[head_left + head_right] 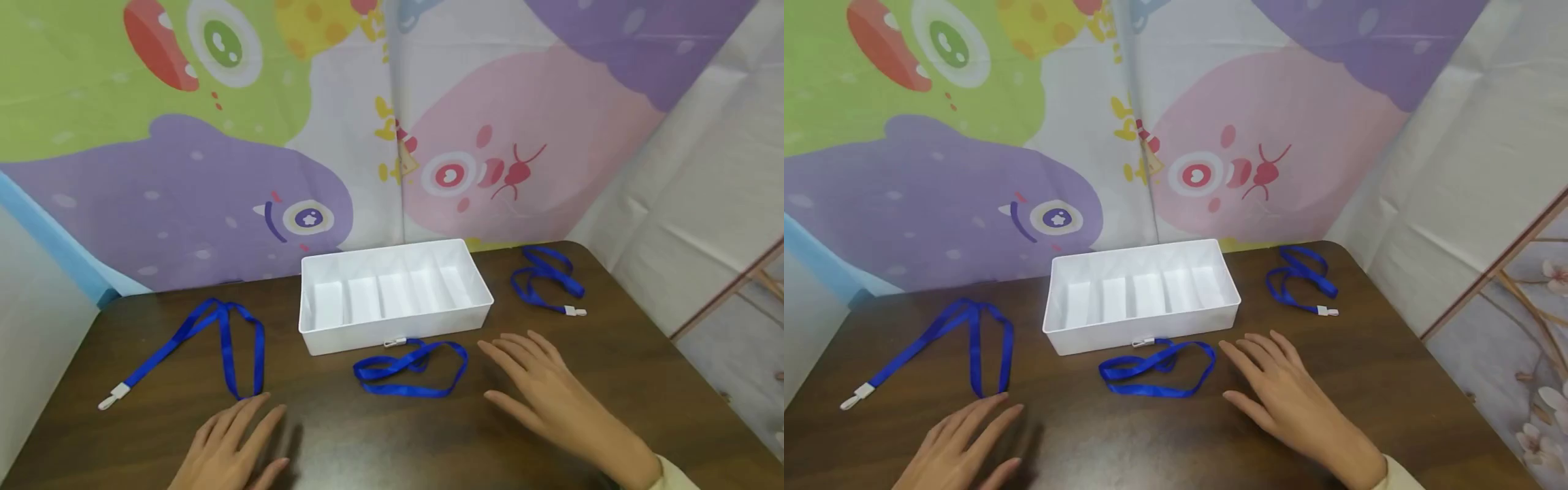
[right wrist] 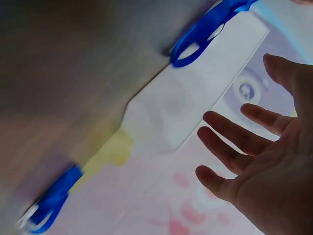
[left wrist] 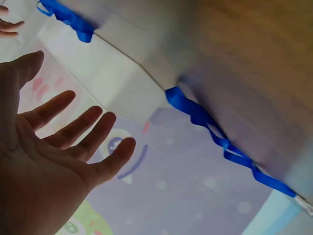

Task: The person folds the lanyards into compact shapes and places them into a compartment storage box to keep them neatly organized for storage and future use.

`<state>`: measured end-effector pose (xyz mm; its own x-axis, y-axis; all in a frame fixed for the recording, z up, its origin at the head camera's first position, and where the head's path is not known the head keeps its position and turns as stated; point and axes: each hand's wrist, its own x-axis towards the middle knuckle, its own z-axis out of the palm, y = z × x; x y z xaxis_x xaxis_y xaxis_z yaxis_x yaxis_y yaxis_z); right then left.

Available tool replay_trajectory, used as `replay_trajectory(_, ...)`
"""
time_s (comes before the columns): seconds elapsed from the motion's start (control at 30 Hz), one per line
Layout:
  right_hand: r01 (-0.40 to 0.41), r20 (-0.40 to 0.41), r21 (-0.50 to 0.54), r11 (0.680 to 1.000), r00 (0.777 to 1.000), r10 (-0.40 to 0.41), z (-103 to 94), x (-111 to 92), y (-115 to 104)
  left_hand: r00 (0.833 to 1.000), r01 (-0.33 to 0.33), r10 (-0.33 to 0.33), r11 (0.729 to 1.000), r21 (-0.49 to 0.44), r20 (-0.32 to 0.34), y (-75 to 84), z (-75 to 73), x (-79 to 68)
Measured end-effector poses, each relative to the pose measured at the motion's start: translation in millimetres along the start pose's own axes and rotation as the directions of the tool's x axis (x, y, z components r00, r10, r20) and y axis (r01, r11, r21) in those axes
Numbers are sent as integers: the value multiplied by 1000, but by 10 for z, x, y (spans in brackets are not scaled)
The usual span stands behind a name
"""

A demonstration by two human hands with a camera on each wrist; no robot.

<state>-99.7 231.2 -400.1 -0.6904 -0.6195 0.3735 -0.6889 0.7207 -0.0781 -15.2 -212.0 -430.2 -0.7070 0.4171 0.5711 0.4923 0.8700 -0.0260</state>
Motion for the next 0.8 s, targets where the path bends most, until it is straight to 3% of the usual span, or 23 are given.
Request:
replay_trajectory(0.3,232,58,21,973,971,-233,241,513,-205,995,-97,98,995,-23,33,83,-33,181)
replay_trajectory(0.57,256,141,-83,963,960,-243,512,814,-262,982,-186,186,981,-51,6,169,69,318)
replay_trajectory(0.8,269,113,-77,960,959,-260,660,889,-229,974,-222,226,970,-105,34,206,104,454)
